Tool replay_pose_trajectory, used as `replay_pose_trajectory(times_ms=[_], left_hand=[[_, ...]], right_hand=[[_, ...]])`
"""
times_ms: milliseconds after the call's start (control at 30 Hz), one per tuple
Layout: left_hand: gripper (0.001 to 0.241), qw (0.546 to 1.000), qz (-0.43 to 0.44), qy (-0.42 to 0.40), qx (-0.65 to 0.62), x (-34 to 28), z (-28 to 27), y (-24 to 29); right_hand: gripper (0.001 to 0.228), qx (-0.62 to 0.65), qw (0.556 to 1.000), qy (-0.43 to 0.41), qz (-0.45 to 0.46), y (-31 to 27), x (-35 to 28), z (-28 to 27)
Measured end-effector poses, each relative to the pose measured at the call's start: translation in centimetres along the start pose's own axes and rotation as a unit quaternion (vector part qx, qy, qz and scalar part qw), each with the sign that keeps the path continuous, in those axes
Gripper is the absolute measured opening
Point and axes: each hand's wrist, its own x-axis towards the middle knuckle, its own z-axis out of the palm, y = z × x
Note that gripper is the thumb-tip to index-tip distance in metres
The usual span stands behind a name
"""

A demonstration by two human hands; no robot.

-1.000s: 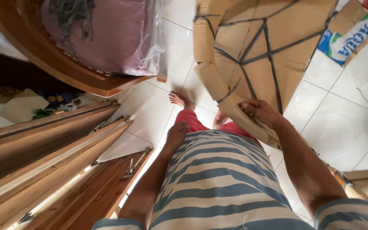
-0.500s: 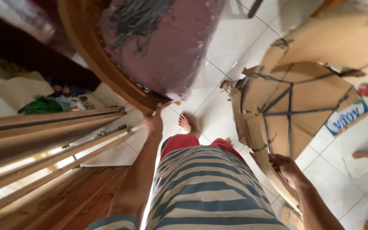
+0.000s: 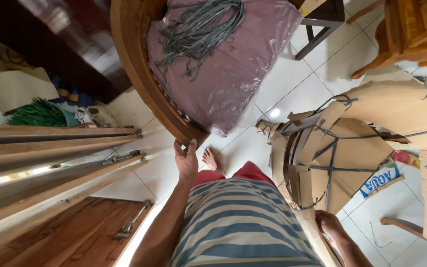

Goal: Wrap a wooden chair frame with cardboard and secure it with plastic straps.

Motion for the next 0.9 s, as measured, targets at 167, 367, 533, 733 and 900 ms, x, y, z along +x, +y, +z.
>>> replay_pose_trajectory(times_ms=[167,367,533,733,900], left_hand=[[0.064,0.996,-0.030,0.055,0.058,1.9,0.8,2.4],[0.063,0.983,-0.030,0.132,0.128,8.0,1.0,2.2],[0.058,0.975,0.003,0.169,0.145,12.5,0.8,2.3],[0.053,0.935,0.037,0.271,0.223,15.1,1.1,2.6],[0.054,0.926,-0.026,0.288,0.244,14.7,1.9,4.2]], right_hand=[[0.022,-0.063,0.997,0.000,-0.043,-3.6,-0.9,-0.3],[0.025,0.033,0.949,0.228,-0.216,-7.7,-1.6,-0.3],[0.020,0.130,0.805,0.335,-0.471,-15.3,-1.4,-0.1],[0.016,0.178,0.730,0.248,-0.612,-31.5,-3.7,3.9],[0.019,0.124,0.837,0.076,-0.528,-46.1,-0.6,10.5]])
